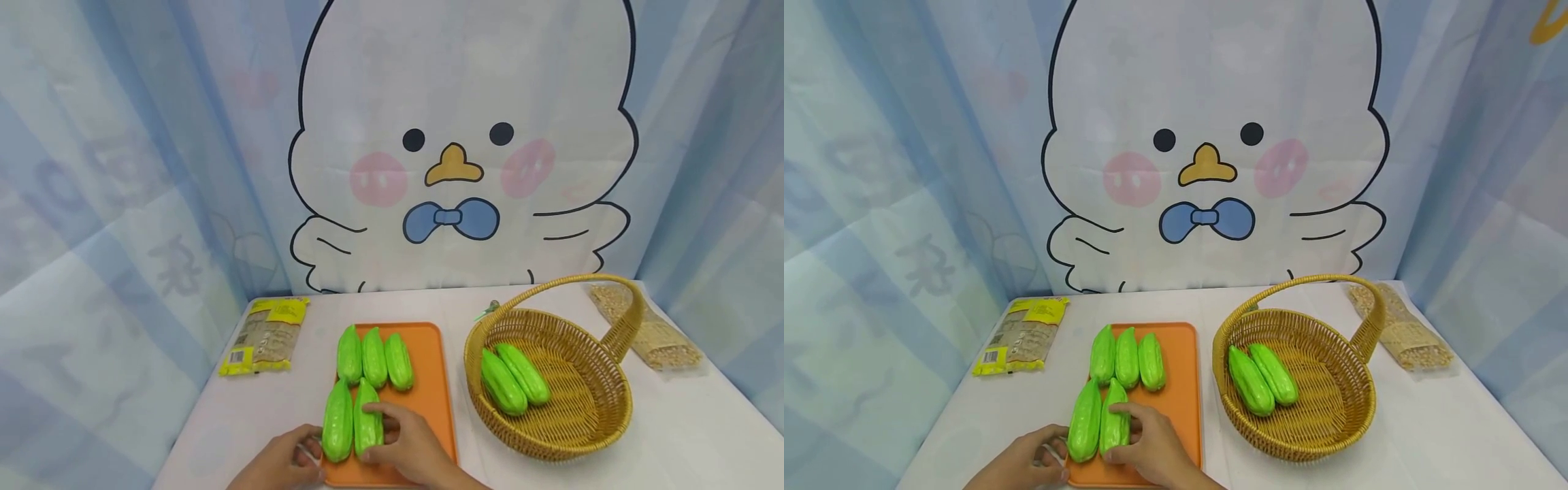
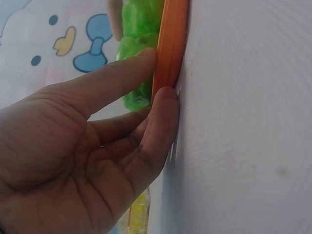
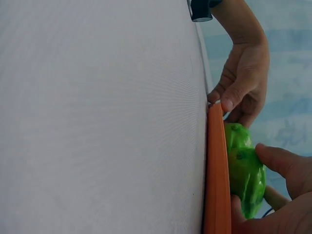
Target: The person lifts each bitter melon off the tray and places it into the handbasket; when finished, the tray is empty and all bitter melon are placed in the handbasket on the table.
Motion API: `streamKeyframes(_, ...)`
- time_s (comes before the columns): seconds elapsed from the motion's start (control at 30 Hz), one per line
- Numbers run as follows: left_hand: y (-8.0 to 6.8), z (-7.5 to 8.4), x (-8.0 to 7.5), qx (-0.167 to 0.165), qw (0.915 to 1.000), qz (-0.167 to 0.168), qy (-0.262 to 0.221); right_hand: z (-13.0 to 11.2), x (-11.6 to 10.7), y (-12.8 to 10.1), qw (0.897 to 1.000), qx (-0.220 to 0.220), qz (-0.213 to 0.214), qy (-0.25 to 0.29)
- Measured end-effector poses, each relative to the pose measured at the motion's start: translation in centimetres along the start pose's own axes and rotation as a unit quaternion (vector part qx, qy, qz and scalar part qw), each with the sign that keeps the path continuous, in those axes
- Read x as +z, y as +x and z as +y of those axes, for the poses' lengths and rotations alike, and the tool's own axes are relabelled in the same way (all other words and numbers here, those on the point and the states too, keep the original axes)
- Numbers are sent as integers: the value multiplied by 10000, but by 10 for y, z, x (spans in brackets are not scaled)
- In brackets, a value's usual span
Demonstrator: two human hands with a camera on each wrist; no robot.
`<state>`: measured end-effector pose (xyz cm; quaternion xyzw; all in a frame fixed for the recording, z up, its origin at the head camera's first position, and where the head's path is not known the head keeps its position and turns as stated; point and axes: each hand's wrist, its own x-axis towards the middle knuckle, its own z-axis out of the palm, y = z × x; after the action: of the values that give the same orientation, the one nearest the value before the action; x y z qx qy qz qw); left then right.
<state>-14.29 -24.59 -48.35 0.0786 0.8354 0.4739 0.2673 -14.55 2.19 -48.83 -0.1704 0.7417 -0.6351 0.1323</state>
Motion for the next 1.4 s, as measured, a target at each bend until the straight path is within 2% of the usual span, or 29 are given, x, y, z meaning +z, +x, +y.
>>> streamKeyframes(0.23, 1, 1, 1, -186, 9998, -11, -60, -13, -12, -6, 9999, 137, -74, -54)
streamKeyframes(0.47, 3, 0, 1, -344, 9994, -23, -81, -38, -41, -20, 9986, 20, -500, 144)
streamKeyframes(0.63, 2, -2, 1, -156, 9998, -32, -82, -58, -68, -39, 9956, -115, -878, 313)
streamKeyframes(0.77, 2, -1, 1, -145, 9998, -55, -146, -74, -91, -58, 9950, -13, -1000, 35)
streamKeyframes(0.97, 1, 0, 1, -321, 9993, -43, -163, -90, -128, -88, 9918, 89, -1240, -295)
streamKeyframes(1.13, 2, 1, 2, -522, 9985, -8, -171, -95, -162, -105, 9891, 164, -1434, -308)
streamKeyframes(1.4, 4, 1, 3, -603, 9981, 1, -160, -92, -218, -117, 9853, -455, -1454, -770)
